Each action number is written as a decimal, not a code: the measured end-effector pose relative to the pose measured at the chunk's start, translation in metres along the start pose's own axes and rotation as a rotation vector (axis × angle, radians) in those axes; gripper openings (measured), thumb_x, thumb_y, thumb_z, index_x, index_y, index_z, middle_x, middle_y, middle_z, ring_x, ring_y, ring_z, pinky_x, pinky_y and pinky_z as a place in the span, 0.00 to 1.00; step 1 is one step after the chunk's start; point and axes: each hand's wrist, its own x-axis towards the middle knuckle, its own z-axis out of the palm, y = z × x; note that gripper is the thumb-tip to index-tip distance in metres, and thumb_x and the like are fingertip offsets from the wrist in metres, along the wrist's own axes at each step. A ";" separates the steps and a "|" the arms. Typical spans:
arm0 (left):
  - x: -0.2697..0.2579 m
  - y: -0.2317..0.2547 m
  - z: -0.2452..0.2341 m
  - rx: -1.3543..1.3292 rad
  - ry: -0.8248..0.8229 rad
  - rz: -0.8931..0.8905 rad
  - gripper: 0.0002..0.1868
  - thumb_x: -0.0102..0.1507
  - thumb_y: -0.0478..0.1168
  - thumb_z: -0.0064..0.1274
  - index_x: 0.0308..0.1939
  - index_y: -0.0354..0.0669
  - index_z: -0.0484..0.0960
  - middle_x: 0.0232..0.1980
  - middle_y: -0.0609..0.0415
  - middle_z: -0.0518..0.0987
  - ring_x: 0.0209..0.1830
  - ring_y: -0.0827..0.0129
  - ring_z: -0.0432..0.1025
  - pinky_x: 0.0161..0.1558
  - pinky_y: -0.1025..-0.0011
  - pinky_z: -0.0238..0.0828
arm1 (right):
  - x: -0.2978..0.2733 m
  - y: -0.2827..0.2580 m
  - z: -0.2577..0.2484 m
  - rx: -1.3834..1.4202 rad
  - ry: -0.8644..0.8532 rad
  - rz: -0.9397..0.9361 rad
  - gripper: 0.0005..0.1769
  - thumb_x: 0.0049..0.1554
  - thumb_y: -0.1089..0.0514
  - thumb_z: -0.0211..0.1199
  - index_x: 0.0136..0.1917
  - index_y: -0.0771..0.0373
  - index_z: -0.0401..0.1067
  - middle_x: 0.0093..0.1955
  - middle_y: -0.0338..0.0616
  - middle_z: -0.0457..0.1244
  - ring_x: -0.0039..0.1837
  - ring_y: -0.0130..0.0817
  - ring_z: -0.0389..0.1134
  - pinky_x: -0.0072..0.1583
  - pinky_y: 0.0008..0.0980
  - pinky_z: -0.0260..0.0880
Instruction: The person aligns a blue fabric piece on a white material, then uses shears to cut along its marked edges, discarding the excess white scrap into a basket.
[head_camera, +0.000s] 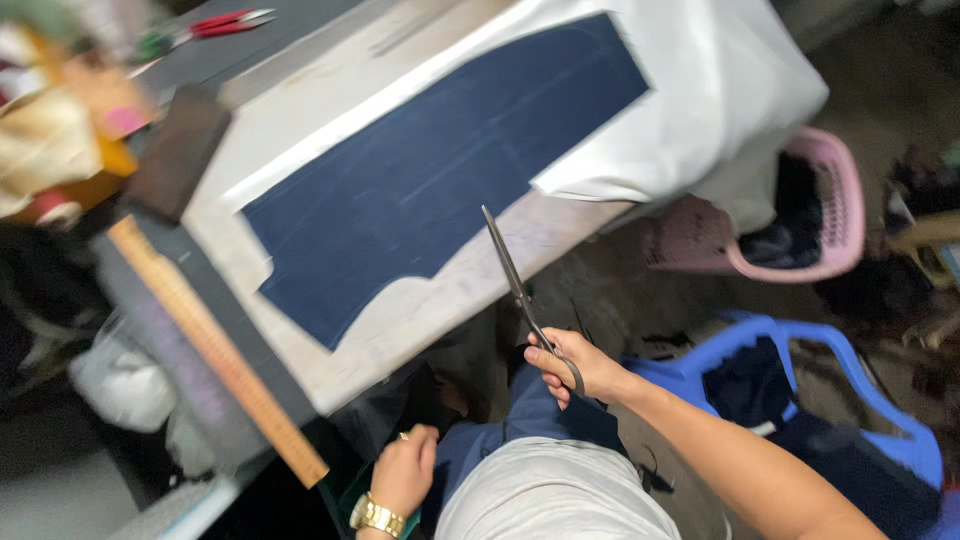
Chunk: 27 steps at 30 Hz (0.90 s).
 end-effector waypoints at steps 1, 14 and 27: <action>0.018 0.029 -0.023 0.018 -0.024 0.024 0.10 0.67 0.48 0.42 0.46 0.61 0.79 0.37 0.50 0.84 0.40 0.44 0.78 0.42 0.46 0.69 | -0.008 -0.003 -0.014 0.028 0.025 -0.007 0.13 0.64 0.52 0.60 0.52 0.57 0.59 0.24 0.38 0.49 0.23 0.26 0.57 0.27 0.32 0.69; 0.245 0.264 -0.103 0.143 0.501 0.365 0.11 0.64 0.38 0.54 0.50 0.54 0.84 0.34 0.55 0.82 0.37 0.58 0.79 0.40 0.63 0.77 | -0.040 -0.020 -0.193 0.004 -0.015 0.057 0.18 0.64 0.56 0.63 0.58 0.73 0.65 0.21 0.48 0.56 0.21 0.35 0.62 0.25 0.39 0.72; 0.316 0.232 -0.152 0.463 0.537 0.805 0.12 0.56 0.39 0.62 0.44 0.49 0.83 0.41 0.56 0.77 0.46 0.60 0.74 0.42 0.65 0.66 | -0.016 -0.051 -0.118 0.049 -0.080 0.127 0.27 0.66 0.39 0.53 0.40 0.66 0.64 0.22 0.45 0.58 0.23 0.36 0.67 0.27 0.35 0.73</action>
